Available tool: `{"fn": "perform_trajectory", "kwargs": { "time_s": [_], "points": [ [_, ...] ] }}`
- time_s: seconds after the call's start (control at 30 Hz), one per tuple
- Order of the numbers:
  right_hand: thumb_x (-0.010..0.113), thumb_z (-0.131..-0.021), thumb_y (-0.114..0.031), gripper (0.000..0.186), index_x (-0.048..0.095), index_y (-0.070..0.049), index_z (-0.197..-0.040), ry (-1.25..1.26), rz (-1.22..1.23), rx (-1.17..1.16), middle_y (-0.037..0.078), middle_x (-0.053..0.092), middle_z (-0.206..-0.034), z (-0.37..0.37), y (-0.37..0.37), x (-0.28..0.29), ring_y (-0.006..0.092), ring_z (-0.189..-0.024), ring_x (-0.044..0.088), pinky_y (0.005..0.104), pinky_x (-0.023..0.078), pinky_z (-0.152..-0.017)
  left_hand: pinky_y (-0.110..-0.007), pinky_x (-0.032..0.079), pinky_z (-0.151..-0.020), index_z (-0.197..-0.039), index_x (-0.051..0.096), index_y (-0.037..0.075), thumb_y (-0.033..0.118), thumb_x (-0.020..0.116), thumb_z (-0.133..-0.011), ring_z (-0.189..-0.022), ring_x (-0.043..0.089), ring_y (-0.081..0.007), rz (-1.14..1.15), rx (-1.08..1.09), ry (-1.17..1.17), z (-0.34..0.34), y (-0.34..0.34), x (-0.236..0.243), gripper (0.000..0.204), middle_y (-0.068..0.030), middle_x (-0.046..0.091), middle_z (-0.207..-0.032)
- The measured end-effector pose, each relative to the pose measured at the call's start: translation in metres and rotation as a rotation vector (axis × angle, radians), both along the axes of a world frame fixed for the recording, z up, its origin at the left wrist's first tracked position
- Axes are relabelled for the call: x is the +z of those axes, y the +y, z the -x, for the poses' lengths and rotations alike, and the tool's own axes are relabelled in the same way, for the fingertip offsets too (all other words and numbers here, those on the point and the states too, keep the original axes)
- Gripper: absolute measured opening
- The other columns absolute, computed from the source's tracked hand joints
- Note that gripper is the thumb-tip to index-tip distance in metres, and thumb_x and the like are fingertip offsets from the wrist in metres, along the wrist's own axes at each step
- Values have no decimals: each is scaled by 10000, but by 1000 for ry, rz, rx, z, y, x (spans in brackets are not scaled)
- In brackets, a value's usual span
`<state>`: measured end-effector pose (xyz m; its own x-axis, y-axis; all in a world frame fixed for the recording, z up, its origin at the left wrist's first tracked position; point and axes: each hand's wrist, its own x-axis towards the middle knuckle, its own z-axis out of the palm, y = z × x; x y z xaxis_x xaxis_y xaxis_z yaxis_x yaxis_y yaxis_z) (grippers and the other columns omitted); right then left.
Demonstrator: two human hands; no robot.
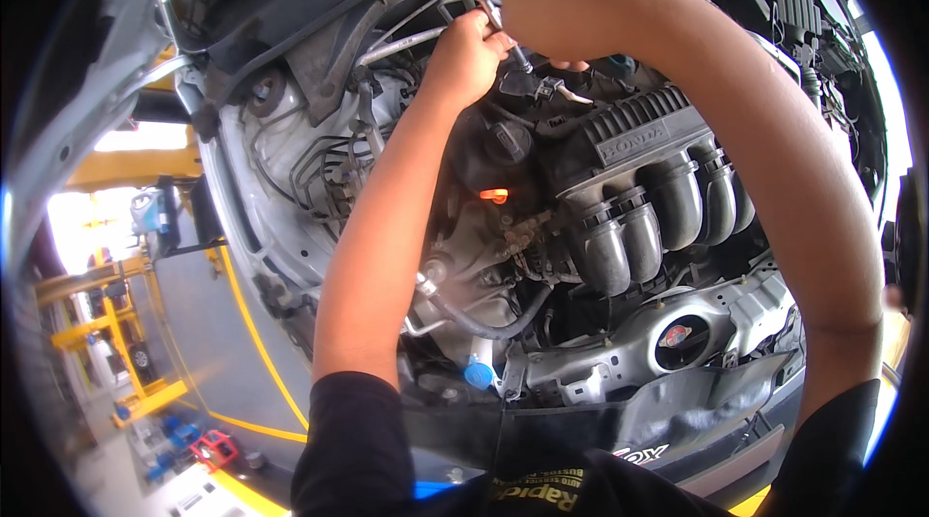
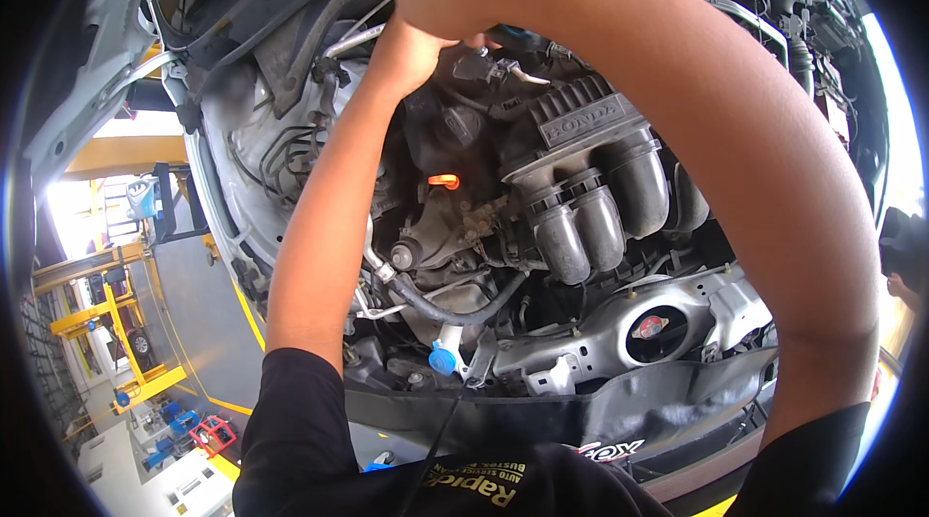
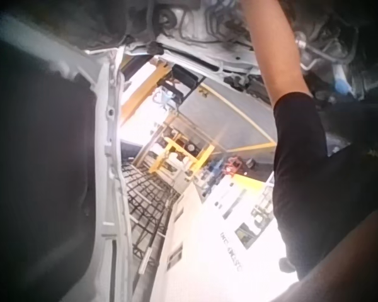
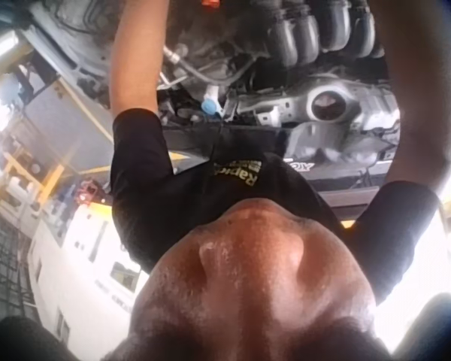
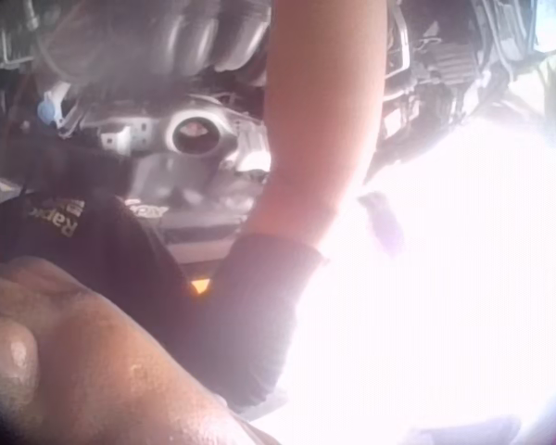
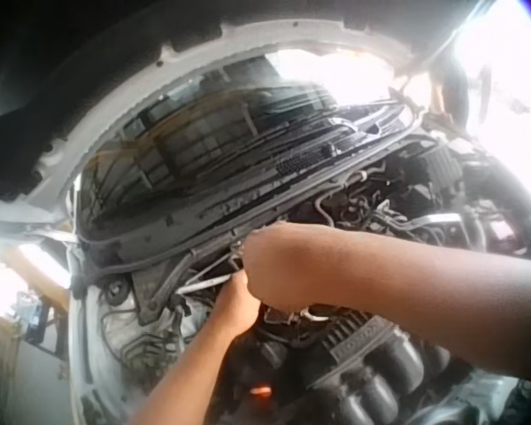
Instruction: The person works under the hood of a car, removes a black plastic engine cover, retrieves a socket wrench from a tool chest, and uses it to loosen and remove a bolt from the engine. The person then removes a small engine component and places it on the engine cover.
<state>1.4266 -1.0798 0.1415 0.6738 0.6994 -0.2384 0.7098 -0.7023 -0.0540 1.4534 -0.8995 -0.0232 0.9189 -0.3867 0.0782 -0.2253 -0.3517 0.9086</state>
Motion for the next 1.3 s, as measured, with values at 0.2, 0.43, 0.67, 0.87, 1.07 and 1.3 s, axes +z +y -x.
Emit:
{"fn": "perform_trajectory", "kwargs": {
  "time_s": [0.2,0.43,0.67,0.87,1.07,1.3],
  "points": [
    [677,-923,-179,383,649,-128,-1301,-354,-251,-344,146,748,-1097,3,-23,-40,354,-1041,709,450,576,-867,-303,535,-783,-1122,641,-2,109,637,-988,-808,669,-148,60,87,74,12,-10,9,174,-85,787,-991],
    [671,-902,-140,311,696,-46,-1198,-159,-432,-389,163,745,-1085,-9,-19,-28,350,-1059,710,465,557,-918,-311,559,-910,-1132,621,-1,99,598,-1023,-1041,719,-170,-57,26,110,13,-12,21,149,-116,759,-1085],
    [679,-886,-249,233,795,-55,-831,257,35,-161,142,764,-828,-51,-2,7,248,-753,751,402,598,-653,-325,553,-943,-1150,629,10,89,591,-1034,-1082,706,-169,-60,-6,131,14,-12,24,145,-107,757,-1125],
    [670,-913,-227,165,796,-126,-878,485,-61,-185,46,742,-795,-90,11,-13,173,-704,715,346,577,-593,-269,525,-792,-1092,650,2,59,610,-1008,-918,698,-122,56,27,148,15,-8,20,109,-103,777,-1032],
    [629,-954,-213,124,717,-130,-981,553,266,77,20,697,-888,-183,-18,-91,158,-851,700,348,582,-666,-312,553,-907,-1123,636,-2,69,606,-1021,-1044,716,-165,47,-86,168,3,-53,25,127,-110,767,-1083],
    [667,-926,-262,167,796,-159,-906,158,121,2,36,775,-896,-96,25,-17,202,-861,733,379,585,-690,-331,555,-925,-1140,631,5,74,608,-1022,-1059,718,-171,-21,0,163,9,-7,25,139,-106,765,-1097]
  ]
}}
